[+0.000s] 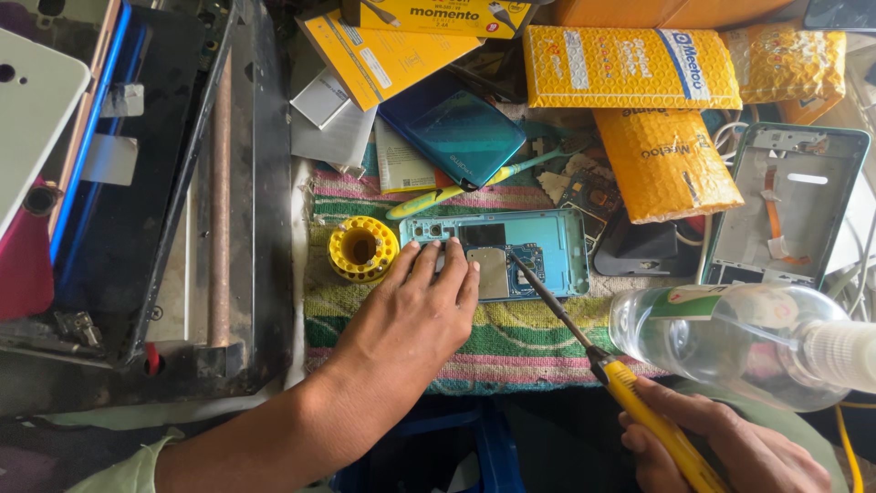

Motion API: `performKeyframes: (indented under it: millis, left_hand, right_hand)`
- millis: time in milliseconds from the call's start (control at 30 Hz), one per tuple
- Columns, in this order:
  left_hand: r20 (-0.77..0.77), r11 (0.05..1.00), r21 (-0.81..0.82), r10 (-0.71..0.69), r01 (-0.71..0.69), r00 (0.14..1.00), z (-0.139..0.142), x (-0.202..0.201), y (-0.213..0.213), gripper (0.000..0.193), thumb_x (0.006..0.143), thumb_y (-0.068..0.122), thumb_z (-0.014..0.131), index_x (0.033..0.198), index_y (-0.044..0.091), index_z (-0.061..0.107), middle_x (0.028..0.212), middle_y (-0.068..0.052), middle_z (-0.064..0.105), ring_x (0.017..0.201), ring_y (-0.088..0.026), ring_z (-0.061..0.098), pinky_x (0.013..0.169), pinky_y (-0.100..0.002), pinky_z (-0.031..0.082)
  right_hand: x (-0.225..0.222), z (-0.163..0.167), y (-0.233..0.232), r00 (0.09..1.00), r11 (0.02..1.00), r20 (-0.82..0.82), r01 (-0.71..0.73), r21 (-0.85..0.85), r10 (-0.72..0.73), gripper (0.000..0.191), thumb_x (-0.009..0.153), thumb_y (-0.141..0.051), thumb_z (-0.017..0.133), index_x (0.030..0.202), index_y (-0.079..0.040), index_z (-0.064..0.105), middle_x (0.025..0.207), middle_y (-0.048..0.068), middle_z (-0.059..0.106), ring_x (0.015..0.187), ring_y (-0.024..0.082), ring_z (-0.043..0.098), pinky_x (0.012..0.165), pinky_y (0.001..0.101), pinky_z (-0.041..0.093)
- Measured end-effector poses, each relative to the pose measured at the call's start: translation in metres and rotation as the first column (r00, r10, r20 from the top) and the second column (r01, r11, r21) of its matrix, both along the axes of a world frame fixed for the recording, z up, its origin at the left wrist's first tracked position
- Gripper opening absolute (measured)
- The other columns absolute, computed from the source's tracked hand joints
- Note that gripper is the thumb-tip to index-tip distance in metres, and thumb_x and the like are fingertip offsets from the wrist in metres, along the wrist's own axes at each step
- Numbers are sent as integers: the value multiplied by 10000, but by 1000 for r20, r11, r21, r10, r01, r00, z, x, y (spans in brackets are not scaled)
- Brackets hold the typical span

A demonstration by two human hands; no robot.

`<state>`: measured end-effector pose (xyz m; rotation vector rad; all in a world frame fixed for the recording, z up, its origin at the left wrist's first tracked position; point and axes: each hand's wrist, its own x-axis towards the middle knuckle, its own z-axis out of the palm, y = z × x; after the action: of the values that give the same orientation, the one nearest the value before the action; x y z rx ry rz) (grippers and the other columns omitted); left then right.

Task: The person holds a disassembled smartphone in a blue housing on a workbench and scrubs its internal components with a toothbrush. They then pick up a yellow soldering iron and work the iron along the phone's exposed circuit board, steadying the phone with the other hand.

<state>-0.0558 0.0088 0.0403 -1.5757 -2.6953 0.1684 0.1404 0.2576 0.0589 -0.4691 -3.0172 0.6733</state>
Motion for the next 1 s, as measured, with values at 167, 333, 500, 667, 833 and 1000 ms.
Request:
performKeyframes:
  millis: [167,333,500,667,833,1000]
  left_hand:
    - [7,1000,-19,-1,1,1000,0,-1,0,606,795,81,668,1376,-23,530,1404,-242,560,1255,-351,591,1056,-444,432]
    - [19,1000,-18,2,-2,1000,1,-1,0,609,797,96,670,1373,-36,521,1415,-252,549,1256,-358,592,1089,-479,441]
    - [23,998,-61,-12,13,1000,2,-3,1,663,793,93,674,1423,-19,500,1432,-250,533,1271,-356,579,1094,-471,432]
    - [16,998,-63,-15,16,1000,1,-2,1,677,791,99,681,1433,-27,504,1428,-259,532,1277,-371,575,1083,-464,443]
    - [26,1000,-28,-5,6,1000,0,-2,0,627,794,76,687,1385,-42,512,1422,-262,540,1271,-369,580,1045,-430,445]
    - [-2,1000,-17,-26,26,1000,-2,-3,0,666,757,89,685,1393,-34,529,1409,-266,554,1261,-378,587,1047,-448,459]
  right_hand:
    - [1,-2,0,992,997,-119,-42,66,49,390,796,-260,799,1175,-190,745,918,-10,811,819,119,785,814,287,595]
    - [-1,-2,-2,999,999,7,40,12,-40,430,776,-247,809,1202,-207,771,797,-49,818,794,107,789,821,289,605]
    - [0,-2,-3,998,998,3,69,-13,-69,403,791,-223,801,1193,-211,776,797,-47,785,789,106,775,822,284,608]
    - [-2,0,-5,998,997,17,63,-33,-63,416,771,-201,805,1186,-200,785,795,-48,769,781,108,759,821,278,604]
    - [-8,7,-4,998,996,-43,49,-74,-52,304,811,-178,778,1114,-166,798,796,-34,777,749,97,751,782,262,611]
    - [-13,15,-2,996,998,-59,-62,-18,61,286,816,-267,814,1086,-174,800,852,6,788,777,87,775,797,271,591]
